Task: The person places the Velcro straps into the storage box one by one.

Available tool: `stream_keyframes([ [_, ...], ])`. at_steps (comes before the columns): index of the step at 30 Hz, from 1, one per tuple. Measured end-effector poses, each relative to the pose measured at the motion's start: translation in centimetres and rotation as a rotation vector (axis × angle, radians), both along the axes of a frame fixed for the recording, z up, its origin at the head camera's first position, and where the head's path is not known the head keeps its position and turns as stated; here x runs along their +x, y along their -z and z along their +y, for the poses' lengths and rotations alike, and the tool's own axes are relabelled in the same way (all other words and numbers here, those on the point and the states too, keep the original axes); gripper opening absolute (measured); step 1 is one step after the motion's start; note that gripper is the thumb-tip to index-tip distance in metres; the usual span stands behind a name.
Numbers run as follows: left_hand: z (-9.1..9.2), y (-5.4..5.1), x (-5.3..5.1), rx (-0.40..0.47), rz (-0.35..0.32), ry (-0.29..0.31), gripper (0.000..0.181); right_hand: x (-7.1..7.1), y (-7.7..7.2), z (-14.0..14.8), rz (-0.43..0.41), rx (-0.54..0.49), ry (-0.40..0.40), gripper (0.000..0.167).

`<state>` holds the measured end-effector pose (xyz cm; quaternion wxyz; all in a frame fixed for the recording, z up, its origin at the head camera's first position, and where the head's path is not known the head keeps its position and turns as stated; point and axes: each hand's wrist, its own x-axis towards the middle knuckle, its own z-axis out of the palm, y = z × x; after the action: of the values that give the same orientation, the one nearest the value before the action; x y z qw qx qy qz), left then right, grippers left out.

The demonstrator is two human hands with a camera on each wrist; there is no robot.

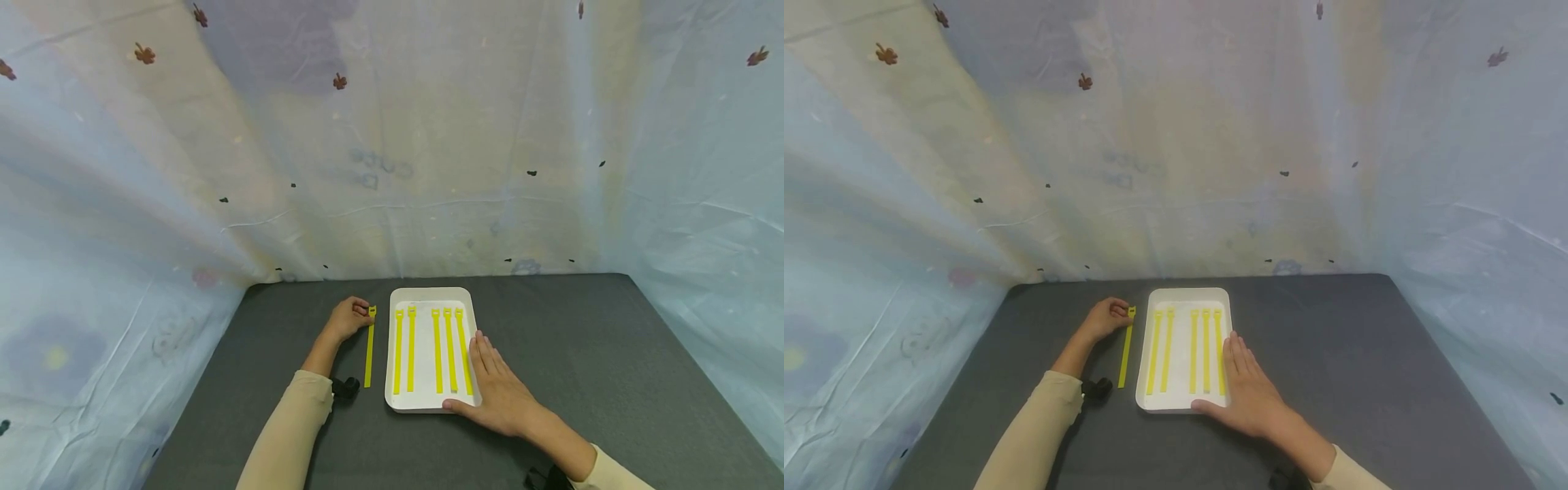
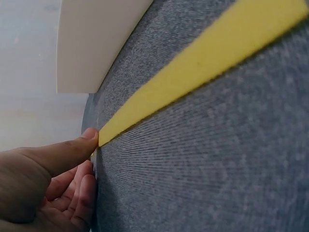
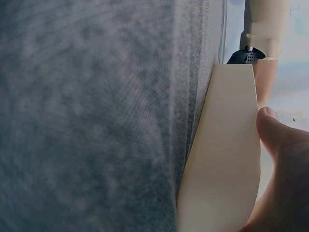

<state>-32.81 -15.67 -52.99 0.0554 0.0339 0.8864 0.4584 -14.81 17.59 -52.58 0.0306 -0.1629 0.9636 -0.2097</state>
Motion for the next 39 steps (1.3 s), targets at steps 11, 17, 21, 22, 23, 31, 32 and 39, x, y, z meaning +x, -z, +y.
stream_keyframes([
  [11,0.0,0.3,0.1,0.01,-0.032,0.003,0.035,0.0,-0.1,-0.1,0.005,0.003,-0.003,0.134],
  [17,0.0,0.4,0.2,0.005,-0.01,0.009,0.034,0.0,0.1,-0.1,0.01,0.007,-0.008,0.133],
  [21,0.0,0.6,0.2,0.007,0.013,0.019,0.034,0.0,0.1,-0.1,0.01,0.009,-0.007,0.133],
  [22,0.0,0.7,0.2,0.01,0.019,0.023,0.033,0.0,0.1,-0.1,0.009,0.009,-0.007,0.133],
  [23,0.0,0.8,0.2,0.016,0.024,0.025,0.033,0.0,0.0,-0.1,0.009,0.009,-0.006,0.133],
  [31,-0.2,1.1,0.0,0.051,0.054,0.041,0.033,0.1,-0.3,-0.1,0.007,0.007,-0.005,0.133],
  [32,-0.2,1.1,0.0,0.054,0.053,0.04,0.033,0.1,-0.3,-0.1,0.008,0.006,-0.005,0.133],
  [39,-0.3,1.2,0.0,0.018,0.044,0.043,0.028,0.1,-0.3,-0.1,0.016,0.003,-0.003,0.133],
])
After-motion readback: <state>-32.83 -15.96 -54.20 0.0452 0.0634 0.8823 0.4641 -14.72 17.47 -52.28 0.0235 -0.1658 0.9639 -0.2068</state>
